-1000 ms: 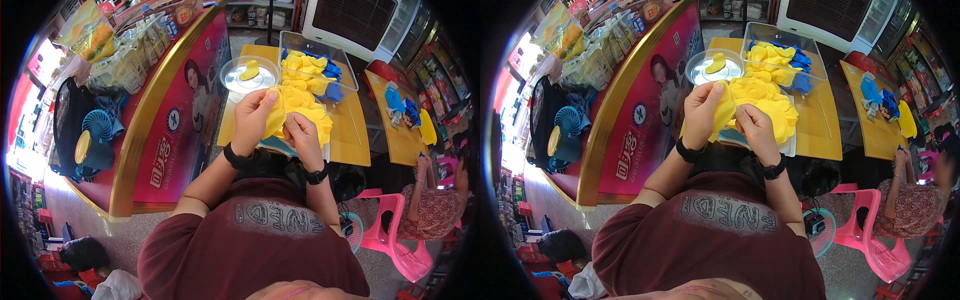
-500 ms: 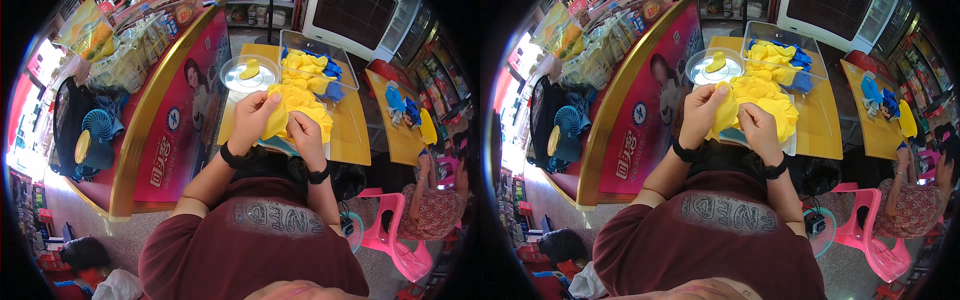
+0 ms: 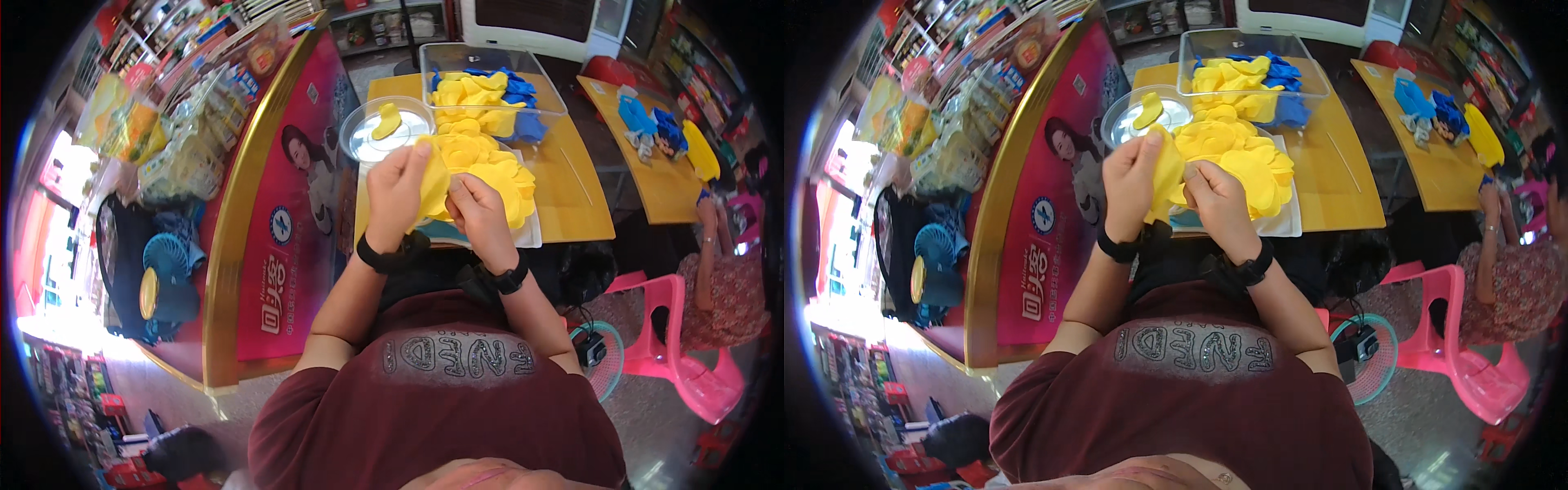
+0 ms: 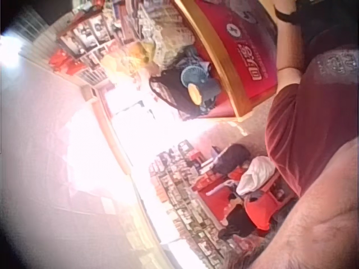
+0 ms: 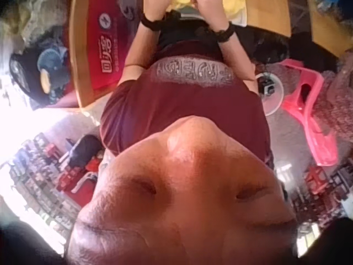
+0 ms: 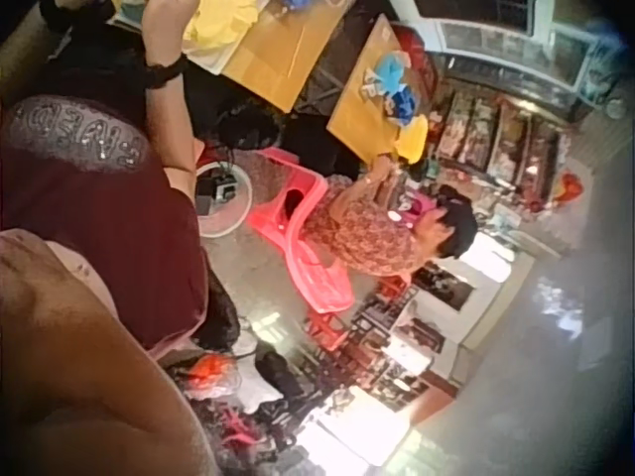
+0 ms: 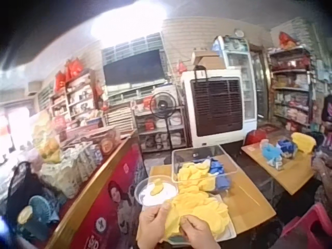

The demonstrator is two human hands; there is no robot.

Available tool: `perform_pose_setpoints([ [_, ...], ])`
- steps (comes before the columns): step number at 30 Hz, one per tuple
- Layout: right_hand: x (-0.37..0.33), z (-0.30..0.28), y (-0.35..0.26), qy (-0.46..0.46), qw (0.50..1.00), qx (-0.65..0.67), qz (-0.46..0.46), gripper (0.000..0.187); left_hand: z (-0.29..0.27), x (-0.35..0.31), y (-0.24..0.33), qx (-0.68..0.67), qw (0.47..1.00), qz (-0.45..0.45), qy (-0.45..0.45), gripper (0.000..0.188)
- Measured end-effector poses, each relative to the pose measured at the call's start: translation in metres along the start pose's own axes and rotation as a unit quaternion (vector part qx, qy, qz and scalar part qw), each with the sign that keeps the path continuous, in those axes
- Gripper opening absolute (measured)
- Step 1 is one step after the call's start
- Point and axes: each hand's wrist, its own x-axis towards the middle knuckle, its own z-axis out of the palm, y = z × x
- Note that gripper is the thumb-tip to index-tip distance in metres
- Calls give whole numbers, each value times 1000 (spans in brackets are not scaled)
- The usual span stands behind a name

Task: The person inserts wooden sticks into yellow, petal-shaped candy pieces. They pick up a piece from a container, align it with a stick, and push the stick through the center. The finished items are placed into a clear plastic container. The process is repeated continuously throughout the clip.

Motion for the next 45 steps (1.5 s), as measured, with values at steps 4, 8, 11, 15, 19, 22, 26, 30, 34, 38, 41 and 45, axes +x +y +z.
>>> perform_pose_setpoints([
  [4,13,-39,-18,32,997,-62,22,27,11,83,-16,80,995,37,-37,35],
  [8,14,-70,-40,114,993,24,-5,25,58,185,-63,-76,984,-77,-138,34],
  [11,14,-90,-49,133,988,64,-46,23,82,232,-88,101,978,-153,-98,52],
  [15,10,-102,-64,173,979,94,-60,23,91,247,-112,327,940,-59,-79,56],
  [19,11,-111,-62,190,974,103,-66,24,90,209,-103,250,955,66,-148,40],
  [22,12,-105,-58,183,976,94,-65,24,80,152,-72,204,942,44,-262,35],
  [26,13,-97,-54,156,983,87,-54,24,73,86,-59,310,834,206,-407,34],
  [30,12,-89,-51,138,988,58,-39,24,64,73,-86,364,811,198,-412,29],
  [34,21,-94,-39,148,987,-31,-49,25,58,78,-82,338,838,172,-391,19],
  [38,31,-95,-17,146,900,-377,-162,28,47,79,-53,299,869,148,-366,16],
  [41,31,-88,-10,117,915,-364,-131,28,35,77,-33,264,885,106,-368,15],
  [45,30,-80,-8,78,945,-303,-99,25,20,72,-25,252,895,101,-355,15],
])
